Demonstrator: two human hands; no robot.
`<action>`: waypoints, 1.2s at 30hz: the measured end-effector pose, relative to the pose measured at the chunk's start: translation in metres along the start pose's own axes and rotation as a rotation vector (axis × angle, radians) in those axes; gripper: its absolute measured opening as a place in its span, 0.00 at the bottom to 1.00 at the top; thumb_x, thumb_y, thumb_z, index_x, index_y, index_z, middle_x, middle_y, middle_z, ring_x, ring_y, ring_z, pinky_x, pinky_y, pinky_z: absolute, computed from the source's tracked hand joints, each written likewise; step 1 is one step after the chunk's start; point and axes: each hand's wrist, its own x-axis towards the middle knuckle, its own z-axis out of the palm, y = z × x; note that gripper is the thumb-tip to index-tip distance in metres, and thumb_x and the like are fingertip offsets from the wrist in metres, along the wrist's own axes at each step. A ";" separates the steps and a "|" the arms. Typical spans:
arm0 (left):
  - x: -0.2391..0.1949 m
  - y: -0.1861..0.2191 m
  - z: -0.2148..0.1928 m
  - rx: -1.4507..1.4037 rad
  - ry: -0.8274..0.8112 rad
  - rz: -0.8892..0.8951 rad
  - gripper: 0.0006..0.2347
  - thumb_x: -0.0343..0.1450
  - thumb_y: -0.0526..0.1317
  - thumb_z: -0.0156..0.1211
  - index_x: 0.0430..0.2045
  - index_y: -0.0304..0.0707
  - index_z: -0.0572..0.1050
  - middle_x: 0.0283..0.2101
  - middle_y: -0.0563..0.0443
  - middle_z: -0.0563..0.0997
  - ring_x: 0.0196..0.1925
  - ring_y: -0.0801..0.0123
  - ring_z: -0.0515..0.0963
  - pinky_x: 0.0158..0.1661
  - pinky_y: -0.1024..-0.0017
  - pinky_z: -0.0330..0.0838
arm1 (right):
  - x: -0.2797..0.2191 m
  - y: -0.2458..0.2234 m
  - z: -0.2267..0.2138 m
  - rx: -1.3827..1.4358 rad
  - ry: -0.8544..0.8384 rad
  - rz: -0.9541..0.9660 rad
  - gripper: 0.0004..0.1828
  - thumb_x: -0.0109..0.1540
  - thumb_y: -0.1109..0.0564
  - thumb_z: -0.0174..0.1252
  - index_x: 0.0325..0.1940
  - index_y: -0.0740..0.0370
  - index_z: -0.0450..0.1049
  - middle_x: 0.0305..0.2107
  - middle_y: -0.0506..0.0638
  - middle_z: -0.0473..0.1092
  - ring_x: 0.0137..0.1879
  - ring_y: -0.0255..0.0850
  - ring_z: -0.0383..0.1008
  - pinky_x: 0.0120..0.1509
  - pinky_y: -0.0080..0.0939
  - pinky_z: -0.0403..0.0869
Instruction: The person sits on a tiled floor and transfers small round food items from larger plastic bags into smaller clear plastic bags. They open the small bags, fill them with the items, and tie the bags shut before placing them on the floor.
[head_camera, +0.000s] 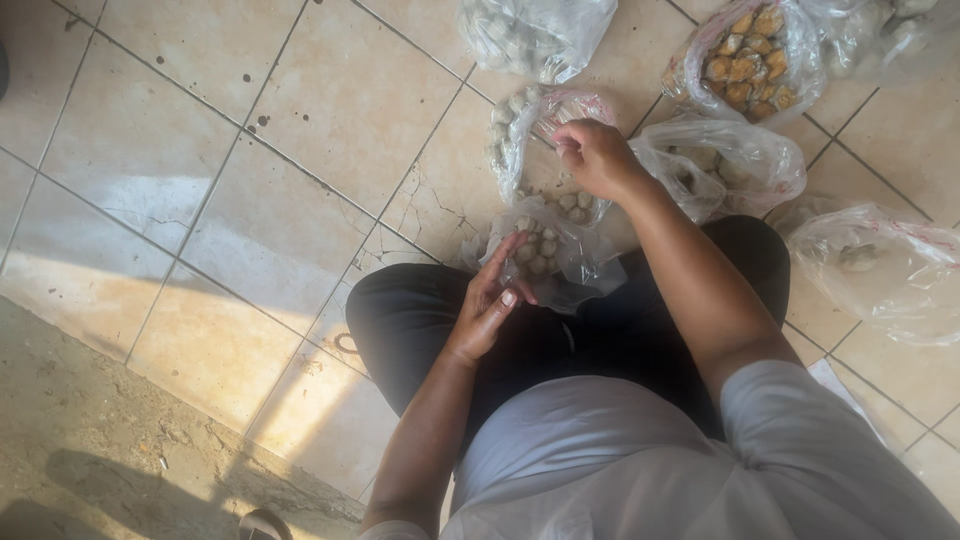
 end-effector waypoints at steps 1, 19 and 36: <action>0.002 0.000 0.001 -0.010 -0.008 -0.004 0.40 0.71 0.59 0.61 0.75 0.36 0.53 0.77 0.38 0.60 0.39 0.65 0.78 0.48 0.68 0.73 | 0.011 0.010 0.007 -0.179 0.080 -0.085 0.15 0.63 0.60 0.58 0.55 0.58 0.75 0.51 0.56 0.75 0.55 0.55 0.77 0.61 0.54 0.75; 0.005 -0.002 -0.007 -0.021 -0.001 -0.006 0.40 0.72 0.59 0.60 0.75 0.34 0.53 0.77 0.39 0.59 0.41 0.65 0.78 0.51 0.67 0.73 | 0.043 0.051 0.041 0.235 0.112 0.287 0.12 0.61 0.60 0.62 0.49 0.60 0.74 0.39 0.54 0.72 0.43 0.48 0.73 0.44 0.46 0.71; -0.004 -0.002 -0.002 0.002 0.008 0.016 0.40 0.71 0.59 0.60 0.75 0.36 0.53 0.76 0.39 0.60 0.39 0.66 0.78 0.47 0.69 0.72 | -0.017 -0.017 0.000 0.108 -0.290 0.263 0.14 0.69 0.52 0.51 0.55 0.60 0.74 0.49 0.55 0.77 0.56 0.51 0.79 0.64 0.49 0.77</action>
